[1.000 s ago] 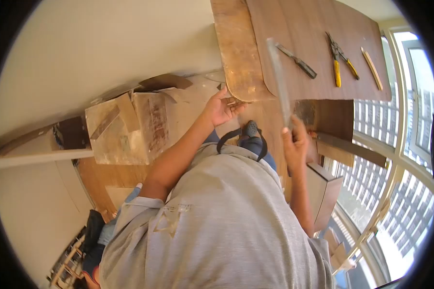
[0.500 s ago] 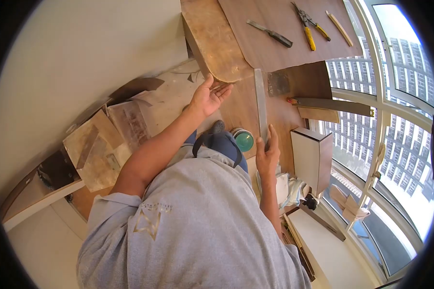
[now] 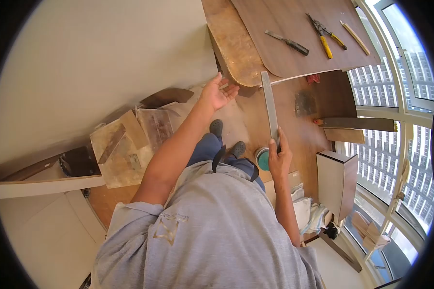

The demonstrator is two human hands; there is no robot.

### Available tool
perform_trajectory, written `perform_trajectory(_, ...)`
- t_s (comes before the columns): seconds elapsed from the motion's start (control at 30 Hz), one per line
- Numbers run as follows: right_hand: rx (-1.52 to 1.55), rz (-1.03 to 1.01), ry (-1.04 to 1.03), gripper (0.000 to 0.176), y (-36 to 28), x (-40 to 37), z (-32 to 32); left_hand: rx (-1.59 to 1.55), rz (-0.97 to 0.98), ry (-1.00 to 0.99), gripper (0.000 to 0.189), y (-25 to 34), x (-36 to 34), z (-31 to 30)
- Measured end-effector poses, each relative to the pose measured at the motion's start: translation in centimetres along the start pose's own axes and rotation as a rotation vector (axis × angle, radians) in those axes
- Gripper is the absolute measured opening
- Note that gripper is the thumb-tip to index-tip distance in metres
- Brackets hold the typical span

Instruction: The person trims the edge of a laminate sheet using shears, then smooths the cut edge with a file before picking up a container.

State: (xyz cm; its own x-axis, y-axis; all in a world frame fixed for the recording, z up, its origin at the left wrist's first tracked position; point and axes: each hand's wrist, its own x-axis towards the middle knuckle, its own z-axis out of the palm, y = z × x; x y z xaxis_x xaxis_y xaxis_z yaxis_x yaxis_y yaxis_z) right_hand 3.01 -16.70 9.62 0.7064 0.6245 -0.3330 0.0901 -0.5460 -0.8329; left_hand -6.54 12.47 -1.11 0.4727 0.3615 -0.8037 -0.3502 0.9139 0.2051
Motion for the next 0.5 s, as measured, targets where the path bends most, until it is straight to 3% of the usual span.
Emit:
perform_trajectory(0.13, 0.026, -0.043, 0.004, 0.047, 1.3, 0.0, 0.2, 0.209, 0.180, 0.027, 0.049, 2.0, 0.9, 0.2)
perform_trajectory(0.2, 0.065, -0.162, 0.041, 0.048, 2.8, 0.1, 0.7, 0.281, 0.315, 0.024, 0.037, 2.7, 1.3, 1.0)
perform_trajectory(0.4, 0.017, -0.005, 0.038, 0.050, 0.7, -0.5, 2.7, 0.554, 0.484, -0.019, 0.018, 3.2, 2.1, 2.0)
perform_trajectory(0.5, -0.028, -0.055, 0.066, 0.050, 0.3, 0.4, 5.9, 0.537, 0.609, 0.049, 0.026, 3.2, 0.1, 1.4)
